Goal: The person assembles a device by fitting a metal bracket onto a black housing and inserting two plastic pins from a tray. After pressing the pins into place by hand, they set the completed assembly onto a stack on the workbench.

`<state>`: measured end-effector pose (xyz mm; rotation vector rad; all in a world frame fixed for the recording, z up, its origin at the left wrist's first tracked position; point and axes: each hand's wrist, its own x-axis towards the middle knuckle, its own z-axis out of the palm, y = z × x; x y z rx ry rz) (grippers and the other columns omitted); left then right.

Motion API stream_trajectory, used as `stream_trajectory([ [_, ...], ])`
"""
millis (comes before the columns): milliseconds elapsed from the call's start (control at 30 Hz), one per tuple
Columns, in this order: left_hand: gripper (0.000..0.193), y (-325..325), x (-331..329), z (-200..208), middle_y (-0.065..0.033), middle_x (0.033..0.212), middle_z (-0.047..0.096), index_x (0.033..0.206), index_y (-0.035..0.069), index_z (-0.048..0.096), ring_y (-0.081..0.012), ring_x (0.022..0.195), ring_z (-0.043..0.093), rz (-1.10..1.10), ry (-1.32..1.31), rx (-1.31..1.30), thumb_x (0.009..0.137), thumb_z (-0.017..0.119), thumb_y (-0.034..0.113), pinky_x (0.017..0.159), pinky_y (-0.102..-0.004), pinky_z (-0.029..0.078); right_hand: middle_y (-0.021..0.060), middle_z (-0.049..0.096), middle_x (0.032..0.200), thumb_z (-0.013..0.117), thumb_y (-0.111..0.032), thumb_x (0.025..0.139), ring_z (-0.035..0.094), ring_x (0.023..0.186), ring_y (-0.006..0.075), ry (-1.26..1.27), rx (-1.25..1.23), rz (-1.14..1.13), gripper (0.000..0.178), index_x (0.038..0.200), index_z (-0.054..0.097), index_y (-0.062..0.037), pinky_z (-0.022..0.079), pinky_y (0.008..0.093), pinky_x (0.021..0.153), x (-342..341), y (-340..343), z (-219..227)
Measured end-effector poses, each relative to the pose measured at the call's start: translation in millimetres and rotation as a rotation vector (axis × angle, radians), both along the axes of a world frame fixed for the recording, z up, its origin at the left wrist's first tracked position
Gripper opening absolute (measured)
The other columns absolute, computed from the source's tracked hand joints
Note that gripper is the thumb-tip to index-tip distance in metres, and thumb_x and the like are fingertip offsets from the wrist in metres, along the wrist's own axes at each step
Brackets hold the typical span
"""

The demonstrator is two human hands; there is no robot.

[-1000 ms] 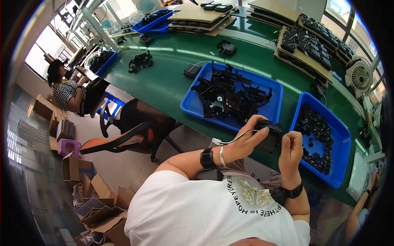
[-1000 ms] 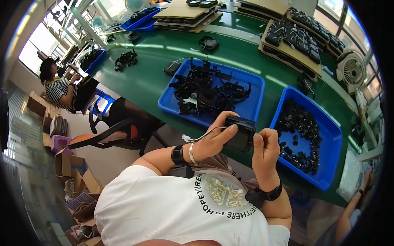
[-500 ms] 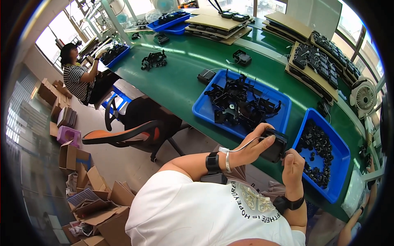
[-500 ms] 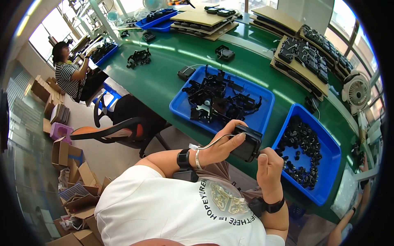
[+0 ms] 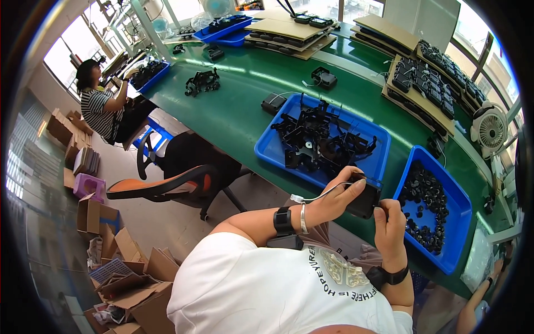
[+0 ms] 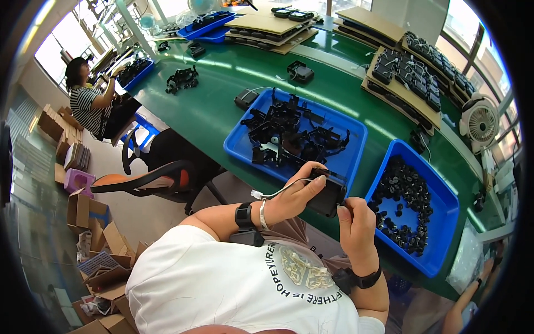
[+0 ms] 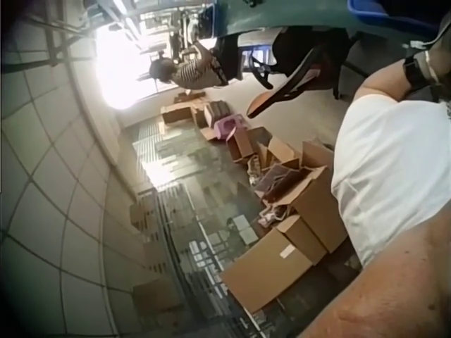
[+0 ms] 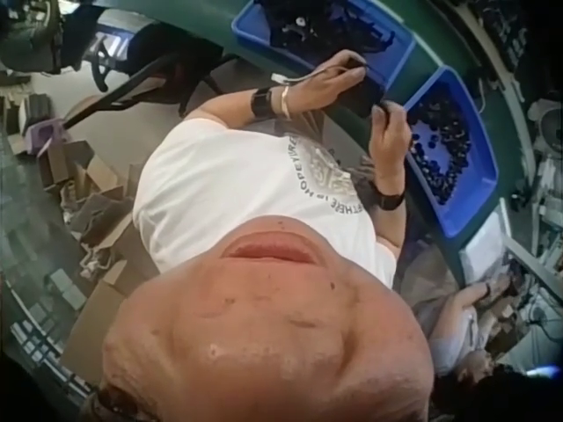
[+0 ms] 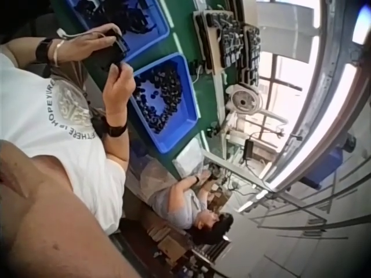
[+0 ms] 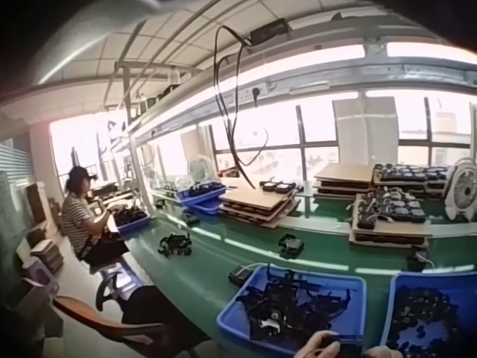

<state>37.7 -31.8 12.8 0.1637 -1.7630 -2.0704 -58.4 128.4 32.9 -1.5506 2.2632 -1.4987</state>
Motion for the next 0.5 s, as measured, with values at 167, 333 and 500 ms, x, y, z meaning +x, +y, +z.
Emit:
stream_trajectory([
  [167,0.033,-1.7,-2.0,0.7,-0.0008,0.092,0.052,0.117,0.007,0.039,-0.0052,0.082,0.047,-0.005,0.014,0.030,0.096,0.045,0.031,0.070,-0.0204,0.042,0.0109,0.051,0.071,0.048,-0.032,0.092,0.050,0.061,0.0220,-0.002,-0.026,0.029,0.032,0.088,0.051,-0.0006,0.040,0.0308,0.055,4.6,-5.5,5.9],
  [333,0.034,3.0,-1.1,2.1,-0.0009,0.091,0.052,0.117,0.006,0.039,-0.0057,0.082,0.048,-0.001,0.045,-0.012,0.096,0.045,0.032,0.070,-0.0205,0.042,0.0112,0.052,0.077,0.050,-0.037,0.091,0.051,0.064,0.0230,-0.041,0.195,-0.036,0.036,0.090,0.050,-0.0009,0.040,0.0321,0.056,-5.6,6.7,-12.6],
  [500,0.034,0.0,-2.0,0.6,-0.0006,0.090,0.052,0.117,0.006,0.038,-0.0060,0.080,0.047,0.012,0.017,0.006,0.096,0.045,0.032,0.069,-0.0209,0.042,0.0117,0.051,0.070,0.049,-0.037,0.091,0.049,0.062,0.0250,-0.050,-0.142,0.023,0.037,0.081,0.050,-0.0014,0.038,0.0334,0.054,4.6,-3.4,3.7],
])
